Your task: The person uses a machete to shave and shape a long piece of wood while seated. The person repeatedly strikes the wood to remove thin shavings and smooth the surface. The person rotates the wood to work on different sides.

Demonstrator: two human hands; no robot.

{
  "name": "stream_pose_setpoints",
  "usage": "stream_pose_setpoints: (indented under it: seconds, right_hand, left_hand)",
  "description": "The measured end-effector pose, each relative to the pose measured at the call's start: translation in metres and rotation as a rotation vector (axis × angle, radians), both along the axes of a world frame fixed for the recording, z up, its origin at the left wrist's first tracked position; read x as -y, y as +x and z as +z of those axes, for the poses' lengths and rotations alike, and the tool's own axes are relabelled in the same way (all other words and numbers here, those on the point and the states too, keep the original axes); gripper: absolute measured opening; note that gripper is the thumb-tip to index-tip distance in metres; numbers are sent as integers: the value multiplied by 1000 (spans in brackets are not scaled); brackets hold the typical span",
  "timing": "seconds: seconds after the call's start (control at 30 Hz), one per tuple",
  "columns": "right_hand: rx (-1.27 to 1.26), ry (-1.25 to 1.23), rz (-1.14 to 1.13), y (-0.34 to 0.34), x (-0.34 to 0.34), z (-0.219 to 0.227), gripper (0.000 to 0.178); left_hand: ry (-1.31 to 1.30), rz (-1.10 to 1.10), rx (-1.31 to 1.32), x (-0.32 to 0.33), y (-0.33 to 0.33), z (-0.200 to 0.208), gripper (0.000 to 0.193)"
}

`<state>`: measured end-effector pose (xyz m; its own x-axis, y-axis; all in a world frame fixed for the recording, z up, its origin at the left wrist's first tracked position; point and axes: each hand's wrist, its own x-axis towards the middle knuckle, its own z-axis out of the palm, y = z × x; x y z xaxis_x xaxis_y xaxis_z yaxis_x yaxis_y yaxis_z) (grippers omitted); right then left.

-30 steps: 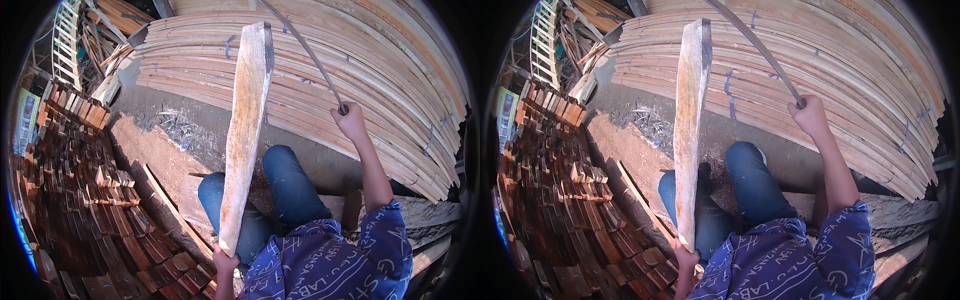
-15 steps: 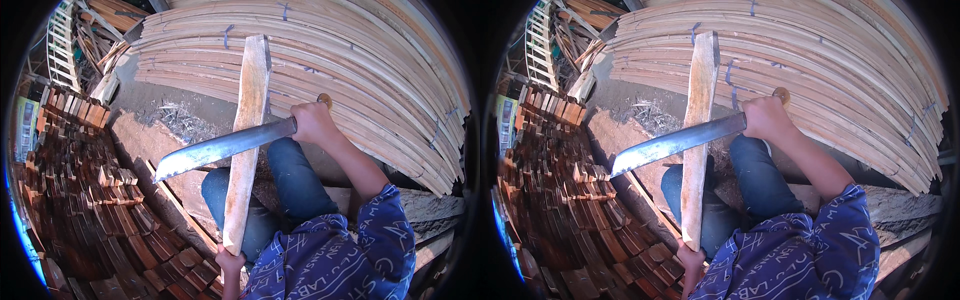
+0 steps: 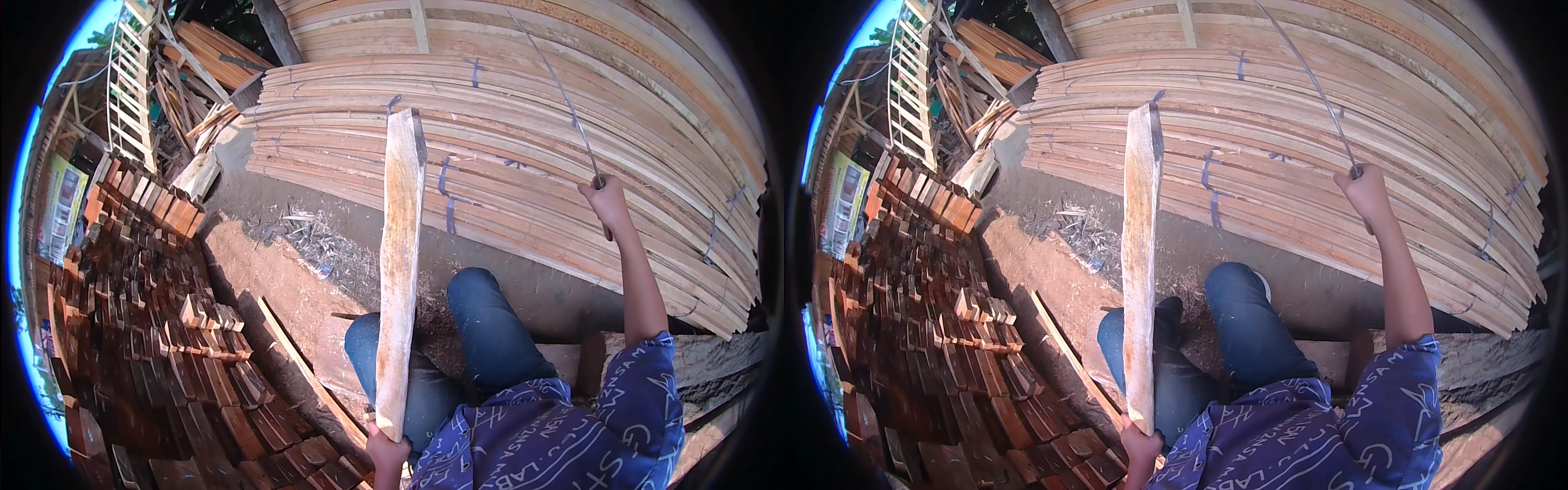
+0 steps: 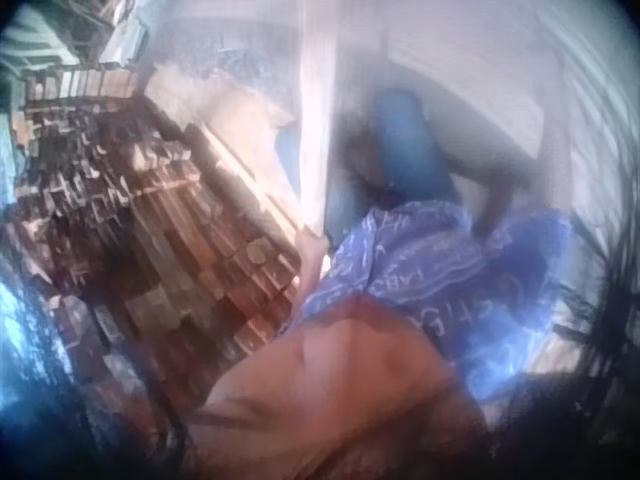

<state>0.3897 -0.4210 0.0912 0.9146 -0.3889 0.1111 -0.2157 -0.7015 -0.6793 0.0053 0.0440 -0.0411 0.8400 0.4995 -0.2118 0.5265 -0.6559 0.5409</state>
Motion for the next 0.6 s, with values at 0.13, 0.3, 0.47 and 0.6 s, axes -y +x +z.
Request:
stream_pose_setpoints:
  seconds: [0.13, 0.3, 0.47, 0.6]
  right_hand:
    - [-100, -69, 154, -43, -27, -11, 35]
    - [-44, -262, 642, -49, -135, -1, 19]
    - [7, -514, 930, -23, -186, -8, 19]
    - [-6, -494, 939, -12, -188, -17, 22]
  left_hand:
    - [5, -53, -16, 3, 3, 13, 47]
    - [84, -134, -15, -2, 7, 10, 45]
    - [253, -57, -48, 12, 4, 19, 46]
    - [315, 21, 32, 17, 0, 21, 41]
